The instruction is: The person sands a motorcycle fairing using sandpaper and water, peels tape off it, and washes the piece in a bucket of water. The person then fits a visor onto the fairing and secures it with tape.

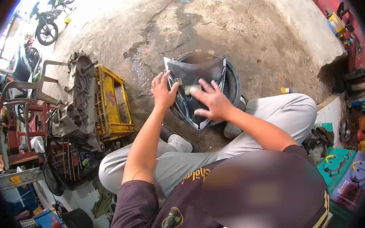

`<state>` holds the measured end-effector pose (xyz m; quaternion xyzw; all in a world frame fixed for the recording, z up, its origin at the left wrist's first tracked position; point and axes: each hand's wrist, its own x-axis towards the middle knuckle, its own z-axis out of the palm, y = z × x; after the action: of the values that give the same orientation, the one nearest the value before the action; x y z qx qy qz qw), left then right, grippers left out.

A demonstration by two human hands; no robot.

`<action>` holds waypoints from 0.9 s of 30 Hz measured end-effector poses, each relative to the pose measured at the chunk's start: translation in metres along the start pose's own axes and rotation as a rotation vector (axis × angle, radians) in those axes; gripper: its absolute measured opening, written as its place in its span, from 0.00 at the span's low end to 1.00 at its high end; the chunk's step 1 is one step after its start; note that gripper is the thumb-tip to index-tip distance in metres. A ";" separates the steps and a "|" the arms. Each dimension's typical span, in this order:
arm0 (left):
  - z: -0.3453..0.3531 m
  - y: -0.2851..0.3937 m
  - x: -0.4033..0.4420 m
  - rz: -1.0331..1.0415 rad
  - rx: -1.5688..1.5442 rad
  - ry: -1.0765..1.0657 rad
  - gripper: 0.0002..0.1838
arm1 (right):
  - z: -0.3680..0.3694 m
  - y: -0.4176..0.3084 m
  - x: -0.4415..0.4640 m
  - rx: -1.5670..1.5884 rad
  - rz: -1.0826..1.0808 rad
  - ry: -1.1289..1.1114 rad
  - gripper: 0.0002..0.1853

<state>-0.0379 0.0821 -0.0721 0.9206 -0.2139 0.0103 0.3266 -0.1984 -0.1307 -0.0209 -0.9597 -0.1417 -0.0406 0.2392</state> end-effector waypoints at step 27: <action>-0.004 -0.011 -0.006 0.099 -0.022 -0.021 0.36 | 0.006 -0.003 0.067 -0.238 -0.094 0.015 0.39</action>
<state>-0.0386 0.0953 -0.0764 0.9052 -0.2627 0.0144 0.3336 -0.1352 -0.1082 -0.0154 -0.9733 -0.1789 -0.0756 0.1226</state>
